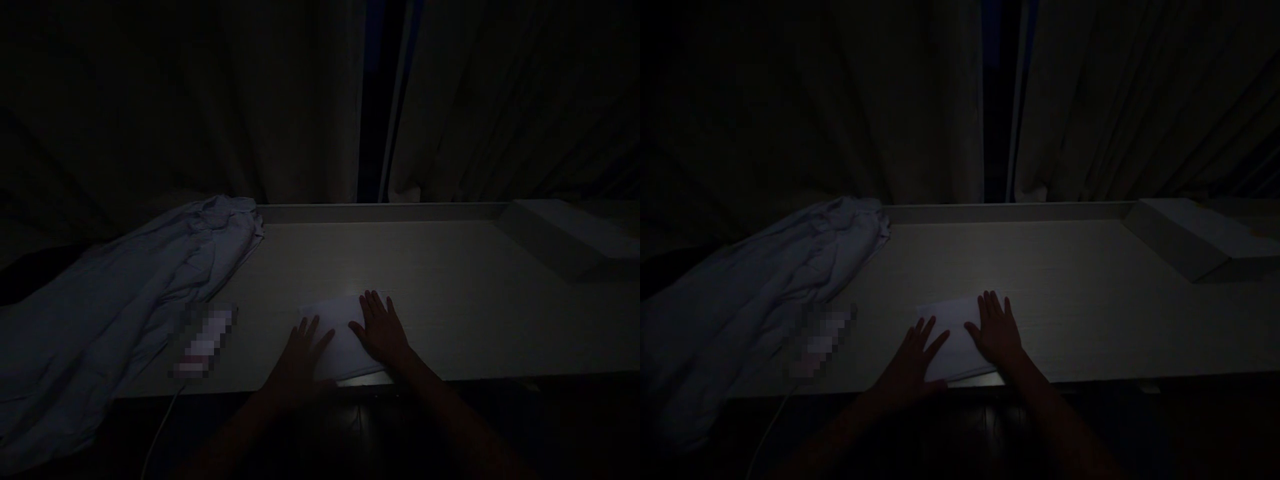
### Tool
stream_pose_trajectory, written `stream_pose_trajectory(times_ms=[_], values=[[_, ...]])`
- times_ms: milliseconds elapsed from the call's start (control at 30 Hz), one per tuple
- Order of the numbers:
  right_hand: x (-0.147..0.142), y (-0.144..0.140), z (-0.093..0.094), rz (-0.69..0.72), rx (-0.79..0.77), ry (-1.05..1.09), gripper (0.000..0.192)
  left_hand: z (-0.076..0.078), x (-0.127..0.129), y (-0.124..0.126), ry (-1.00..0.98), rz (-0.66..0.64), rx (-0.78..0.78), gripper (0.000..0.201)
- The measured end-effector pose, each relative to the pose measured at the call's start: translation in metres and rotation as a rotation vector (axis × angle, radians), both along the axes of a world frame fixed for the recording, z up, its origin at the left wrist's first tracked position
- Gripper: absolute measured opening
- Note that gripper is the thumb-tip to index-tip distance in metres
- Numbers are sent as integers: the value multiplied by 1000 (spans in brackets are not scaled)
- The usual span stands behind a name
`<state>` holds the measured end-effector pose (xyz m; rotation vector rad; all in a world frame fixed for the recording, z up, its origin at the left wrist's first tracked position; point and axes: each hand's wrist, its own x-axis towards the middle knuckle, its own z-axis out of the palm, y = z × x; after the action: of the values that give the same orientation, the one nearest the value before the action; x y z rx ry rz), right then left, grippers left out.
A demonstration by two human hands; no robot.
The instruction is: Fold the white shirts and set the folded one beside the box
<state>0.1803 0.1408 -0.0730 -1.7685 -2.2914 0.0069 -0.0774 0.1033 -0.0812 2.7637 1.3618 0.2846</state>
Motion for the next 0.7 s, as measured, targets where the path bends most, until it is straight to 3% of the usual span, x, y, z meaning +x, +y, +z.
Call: stream_pose_trajectory(times_ms=[200, 333, 433, 533, 700], values=[[0, 0, -1, 20, 19, -2, 68, 3, 0, -2, -49, 16, -54, 91], [3, 3, -1, 41, 28, -11, 67, -3, -3, 8, -210, 62, -124, 62], [7, 6, 1, 73, 25, -33, 65, -7, 0, 28, -483, 350, -60, 49], [9, 8, 3, 94, 17, -57, 64, -9, 6, 49, -663, 660, -30, 54], [8, 7, 5, 85, 6, -80, 63, -3, 7, 68, -855, 766, -179, 51]])
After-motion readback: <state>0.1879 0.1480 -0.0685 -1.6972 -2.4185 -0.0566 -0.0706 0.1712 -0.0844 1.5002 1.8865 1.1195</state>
